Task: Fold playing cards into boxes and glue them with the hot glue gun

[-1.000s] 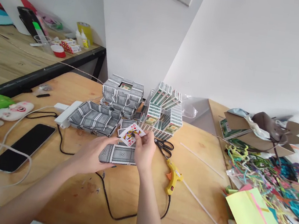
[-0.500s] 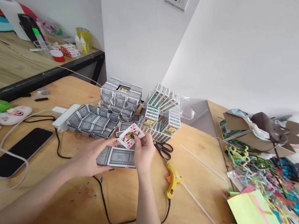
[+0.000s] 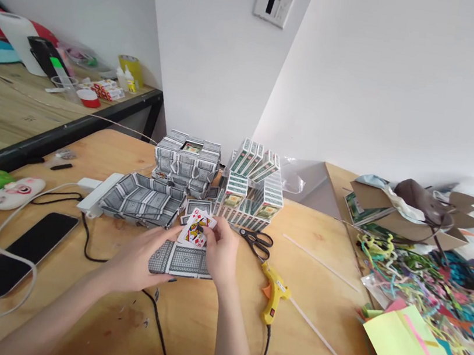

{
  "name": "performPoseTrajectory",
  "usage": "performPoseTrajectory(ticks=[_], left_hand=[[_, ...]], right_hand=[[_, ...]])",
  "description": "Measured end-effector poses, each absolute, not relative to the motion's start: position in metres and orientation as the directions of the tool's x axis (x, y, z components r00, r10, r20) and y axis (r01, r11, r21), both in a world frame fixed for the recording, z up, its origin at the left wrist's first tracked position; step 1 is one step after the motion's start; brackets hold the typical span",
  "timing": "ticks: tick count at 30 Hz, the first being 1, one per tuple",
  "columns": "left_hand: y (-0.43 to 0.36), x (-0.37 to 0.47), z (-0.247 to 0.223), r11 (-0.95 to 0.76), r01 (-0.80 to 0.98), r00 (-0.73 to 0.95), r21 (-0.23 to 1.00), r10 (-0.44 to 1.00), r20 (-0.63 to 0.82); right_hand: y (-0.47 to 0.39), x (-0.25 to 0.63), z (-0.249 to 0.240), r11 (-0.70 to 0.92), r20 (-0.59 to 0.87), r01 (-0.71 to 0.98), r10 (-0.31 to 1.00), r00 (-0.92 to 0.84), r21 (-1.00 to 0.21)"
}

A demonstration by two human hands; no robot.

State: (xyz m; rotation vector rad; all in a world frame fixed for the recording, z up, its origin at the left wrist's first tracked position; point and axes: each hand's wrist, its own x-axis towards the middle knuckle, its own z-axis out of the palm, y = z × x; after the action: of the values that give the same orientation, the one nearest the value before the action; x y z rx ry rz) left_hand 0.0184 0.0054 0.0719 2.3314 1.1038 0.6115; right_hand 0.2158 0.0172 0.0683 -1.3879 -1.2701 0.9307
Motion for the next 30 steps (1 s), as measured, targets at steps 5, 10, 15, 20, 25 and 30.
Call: performPoseTrajectory(ticks=[5,10,15,20,25,30], left_hand=[[0.005,0.018,0.068,-0.585,0.579,0.577,0.567,0.786,0.222],[0.005,0.016,0.065,-0.586,0.609,0.583,0.534,0.787,0.199],[0.005,0.016,0.065,-0.602,0.613,0.592,0.512,0.779,0.206],[0.004,0.016,0.068,-0.598,0.616,0.581,0.513,0.785,0.217],[0.002,0.016,0.069,-0.61,0.607,0.576,0.51,0.779,0.246],[0.001,0.016,0.071,-0.54,0.609,0.536,0.582,0.82,0.2]], right_hand=[[0.017,0.221,0.073,0.049,0.071,0.277,0.995,0.07,-0.96],[0.019,0.228,0.083,0.096,0.106,0.426,0.994,0.0,-0.9],[0.024,0.233,0.088,0.11,0.08,0.482,0.993,-0.083,-0.869],[0.027,0.235,0.09,0.165,0.097,0.527,0.983,-0.154,-0.834],[0.027,0.236,0.094,0.236,0.149,0.545,0.968,-0.2,-0.804],[0.03,0.237,0.098,0.279,0.162,0.53,0.953,-0.257,-0.801]])
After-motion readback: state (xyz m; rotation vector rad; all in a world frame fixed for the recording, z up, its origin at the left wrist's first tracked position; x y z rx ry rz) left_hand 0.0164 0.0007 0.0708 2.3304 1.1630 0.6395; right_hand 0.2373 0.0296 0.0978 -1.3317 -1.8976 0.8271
